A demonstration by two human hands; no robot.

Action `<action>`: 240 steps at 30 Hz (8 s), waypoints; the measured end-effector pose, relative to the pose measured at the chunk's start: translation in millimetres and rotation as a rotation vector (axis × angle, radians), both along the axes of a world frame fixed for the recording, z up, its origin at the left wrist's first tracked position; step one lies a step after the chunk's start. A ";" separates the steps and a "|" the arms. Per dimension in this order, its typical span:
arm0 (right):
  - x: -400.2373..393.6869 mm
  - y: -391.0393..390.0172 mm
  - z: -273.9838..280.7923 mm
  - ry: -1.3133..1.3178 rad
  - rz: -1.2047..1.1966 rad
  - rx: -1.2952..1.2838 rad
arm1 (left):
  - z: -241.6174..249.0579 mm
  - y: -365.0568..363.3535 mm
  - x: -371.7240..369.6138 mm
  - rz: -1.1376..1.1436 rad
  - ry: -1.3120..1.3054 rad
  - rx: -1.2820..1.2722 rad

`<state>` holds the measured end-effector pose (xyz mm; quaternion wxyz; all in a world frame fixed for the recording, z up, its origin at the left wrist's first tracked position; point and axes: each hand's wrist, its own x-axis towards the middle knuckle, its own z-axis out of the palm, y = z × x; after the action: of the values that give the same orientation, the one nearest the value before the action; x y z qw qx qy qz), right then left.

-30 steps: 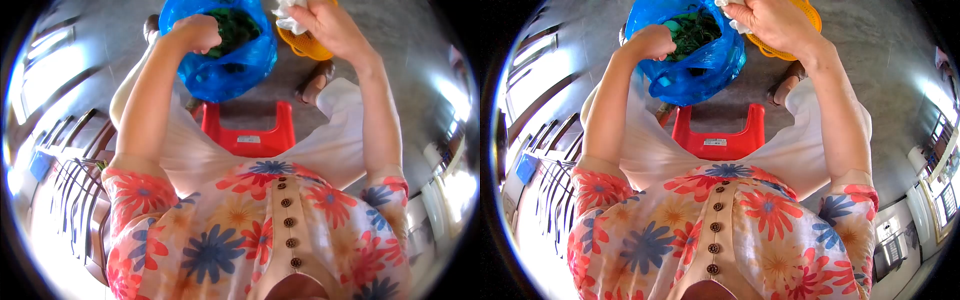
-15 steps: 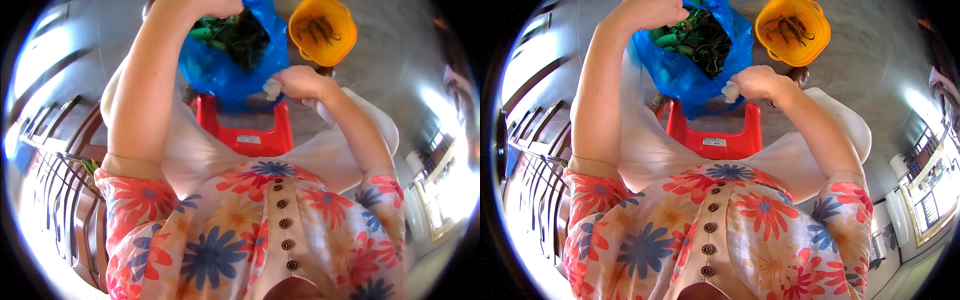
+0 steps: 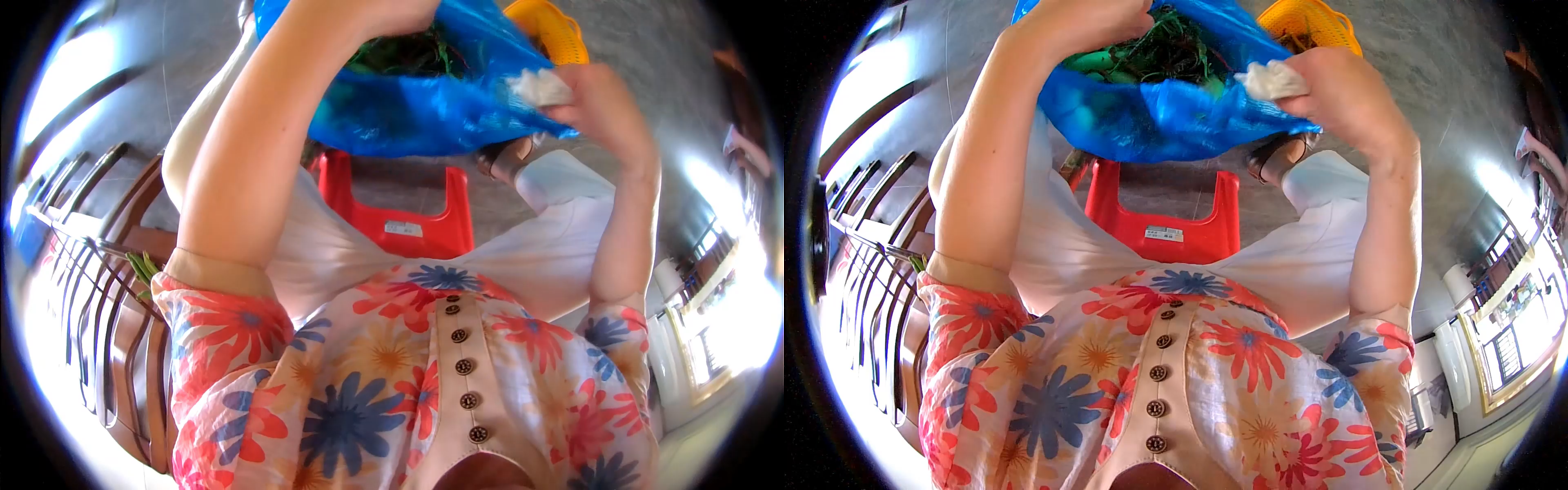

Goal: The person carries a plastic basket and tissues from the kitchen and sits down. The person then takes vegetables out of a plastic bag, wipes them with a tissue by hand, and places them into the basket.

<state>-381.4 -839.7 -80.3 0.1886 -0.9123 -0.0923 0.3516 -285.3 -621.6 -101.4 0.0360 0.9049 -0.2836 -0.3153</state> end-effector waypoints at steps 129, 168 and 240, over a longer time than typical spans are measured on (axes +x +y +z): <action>-4.4 3.8 -30.0 0.257 -1.107 0.892 | -4.1 -24.5 -22.5 0.741 0.885 -1.060; -5.7 -33.5 -12.9 0.484 -0.925 1.440 | -13.2 -17.2 -20.4 0.902 1.199 -1.386; -0.1 -55.3 -19.3 0.176 -0.716 0.639 | -14.2 -25.8 -17.5 0.915 0.507 -1.333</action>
<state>-381.5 -895.0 -99.6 0.5753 -0.7501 0.1404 0.2944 -302.8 -647.4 -115.6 0.7484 0.6221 0.0006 -0.2300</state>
